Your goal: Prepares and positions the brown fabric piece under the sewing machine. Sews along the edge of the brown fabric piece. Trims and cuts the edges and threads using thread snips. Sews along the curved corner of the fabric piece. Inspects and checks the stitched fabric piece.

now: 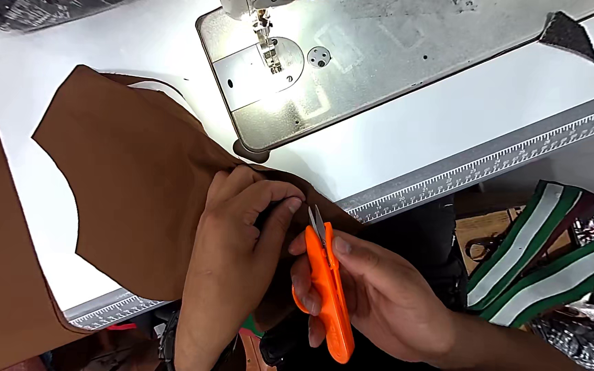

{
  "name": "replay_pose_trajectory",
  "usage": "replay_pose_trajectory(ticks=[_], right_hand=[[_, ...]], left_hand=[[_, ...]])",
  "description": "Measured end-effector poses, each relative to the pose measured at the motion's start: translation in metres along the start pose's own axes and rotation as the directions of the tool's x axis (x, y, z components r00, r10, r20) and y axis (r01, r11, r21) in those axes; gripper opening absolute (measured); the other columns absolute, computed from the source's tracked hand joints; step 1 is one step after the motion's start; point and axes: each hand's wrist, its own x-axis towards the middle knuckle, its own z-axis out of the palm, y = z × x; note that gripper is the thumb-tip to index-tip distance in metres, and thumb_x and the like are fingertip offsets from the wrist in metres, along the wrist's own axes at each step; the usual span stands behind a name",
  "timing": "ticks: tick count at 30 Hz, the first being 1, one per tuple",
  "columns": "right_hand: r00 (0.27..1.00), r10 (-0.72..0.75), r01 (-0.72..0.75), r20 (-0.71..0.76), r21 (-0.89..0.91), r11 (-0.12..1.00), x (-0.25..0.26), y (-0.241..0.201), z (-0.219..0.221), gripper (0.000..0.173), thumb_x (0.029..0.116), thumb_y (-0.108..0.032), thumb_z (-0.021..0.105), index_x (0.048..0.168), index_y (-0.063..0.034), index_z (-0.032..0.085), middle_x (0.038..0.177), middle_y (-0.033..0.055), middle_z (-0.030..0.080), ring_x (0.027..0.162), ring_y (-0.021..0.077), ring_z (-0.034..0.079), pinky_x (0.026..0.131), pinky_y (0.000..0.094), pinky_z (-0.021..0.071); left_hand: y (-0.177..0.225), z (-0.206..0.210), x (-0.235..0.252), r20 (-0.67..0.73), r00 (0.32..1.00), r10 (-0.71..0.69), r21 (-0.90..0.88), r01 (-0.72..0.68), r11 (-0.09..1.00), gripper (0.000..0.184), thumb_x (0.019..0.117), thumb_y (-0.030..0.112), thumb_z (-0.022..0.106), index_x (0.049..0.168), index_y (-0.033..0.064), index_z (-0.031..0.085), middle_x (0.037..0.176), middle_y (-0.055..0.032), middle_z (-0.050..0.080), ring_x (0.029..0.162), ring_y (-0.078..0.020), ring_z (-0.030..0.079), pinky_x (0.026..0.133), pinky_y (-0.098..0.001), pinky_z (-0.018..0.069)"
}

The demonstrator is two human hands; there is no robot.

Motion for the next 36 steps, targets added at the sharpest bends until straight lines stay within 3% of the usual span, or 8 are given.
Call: replay_pose_trajectory(ticks=[21,25,27,29,31,32,34,36], right_hand=[[0.999,0.039,-0.039,0.002,-0.005,0.999,-0.001,-0.001,-0.001,0.041,0.1111,-0.036,0.037,0.132,-0.0066,0.055,0.104,0.0091,0.066,0.085,0.0165,0.070,0.076,0.0316,0.0624],[0.998,-0.048,0.055,0.044,-0.193,0.980,-0.010,-0.015,0.001,0.041,0.1086,-0.042,0.046,0.131,-0.0091,0.058,0.101,0.0051,0.066,0.085,0.0118,0.068,0.076,0.0274,0.0606],[0.973,-0.219,0.220,0.073,-0.576,0.787,-0.016,-0.034,0.004,0.040,0.1086,-0.040,0.045,0.129,-0.0090,0.061,0.096,-0.0004,0.065,0.083,0.0049,0.064,0.072,0.0197,0.0558],[0.899,-0.403,0.289,0.172,-0.925,0.248,-0.015,-0.057,0.009,0.036,0.1063,-0.035,0.049,0.127,-0.0083,0.062,0.096,-0.0050,0.065,0.081,0.0002,0.060,0.068,0.0155,0.0520],[0.856,-0.432,0.126,0.285,-0.924,-0.361,-0.009,-0.077,0.013,0.044,0.1049,-0.040,0.049,0.132,-0.0091,0.065,0.104,-0.0047,0.063,0.088,0.0029,0.059,0.070,0.0196,0.0502],[0.857,-0.407,0.049,0.317,-0.836,-0.547,-0.004,-0.083,0.015,0.047,0.1047,-0.042,0.050,0.135,-0.0087,0.065,0.109,0.0007,0.063,0.095,0.0106,0.060,0.074,0.0264,0.0509],[0.852,-0.358,0.000,0.381,-0.685,-0.729,0.004,-0.087,0.014,0.043,0.1045,-0.035,0.054,0.134,-0.0067,0.066,0.112,0.0102,0.065,0.099,0.0256,0.062,0.076,0.0384,0.0505],[0.847,-0.312,0.007,0.431,-0.595,-0.804,0.008,-0.086,0.012,0.037,0.1040,-0.030,0.056,0.129,-0.0064,0.068,0.112,0.0127,0.068,0.101,0.0305,0.064,0.077,0.0425,0.0511]], left_hand=[[-0.005,0.001,-0.004,-0.022,1.000,0.020,0.002,-0.020,1.000,0.012,0.0957,0.026,0.067,0.101,0.0219,0.077,0.093,0.0120,0.061,0.094,-0.0045,0.055,0.081,-0.0238,0.0437],[-0.006,0.002,-0.007,-0.035,0.999,0.030,0.070,-0.027,0.997,0.014,0.0899,0.033,0.074,0.100,0.0231,0.075,0.099,0.0109,0.061,0.097,-0.0047,0.055,0.083,-0.0240,0.0440],[-0.006,0.003,-0.009,-0.048,0.998,0.029,0.077,-0.026,0.997,0.012,0.0901,0.032,0.074,0.098,0.0235,0.076,0.097,0.0109,0.060,0.097,-0.0053,0.054,0.083,-0.0245,0.0430],[-0.006,0.005,-0.009,-0.064,0.997,0.032,0.082,-0.027,0.996,0.010,0.0898,0.031,0.075,0.096,0.0232,0.076,0.096,0.0109,0.060,0.096,-0.0055,0.054,0.081,-0.0245,0.0429],[-0.007,0.005,-0.010,-0.072,0.997,0.037,0.087,-0.031,0.996,0.010,0.0895,0.030,0.075,0.096,0.0230,0.078,0.098,0.0103,0.061,0.097,-0.0058,0.055,0.082,-0.0245,0.0446],[-0.007,0.006,-0.010,-0.079,0.996,0.041,0.086,-0.034,0.996,0.010,0.0890,0.030,0.076,0.096,0.0232,0.078,0.099,0.0100,0.062,0.098,-0.0061,0.056,0.082,-0.0247,0.0453],[-0.008,0.006,-0.011,-0.087,0.995,0.054,0.085,-0.046,0.995,0.011,0.0885,0.031,0.076,0.095,0.0232,0.078,0.101,0.0094,0.063,0.099,-0.0070,0.057,0.083,-0.0257,0.0457],[-0.009,0.006,-0.010,-0.093,0.994,0.063,0.089,-0.055,0.995,0.011,0.0882,0.032,0.077,0.094,0.0233,0.078,0.102,0.0095,0.064,0.100,-0.0070,0.057,0.083,-0.0257,0.0460]])
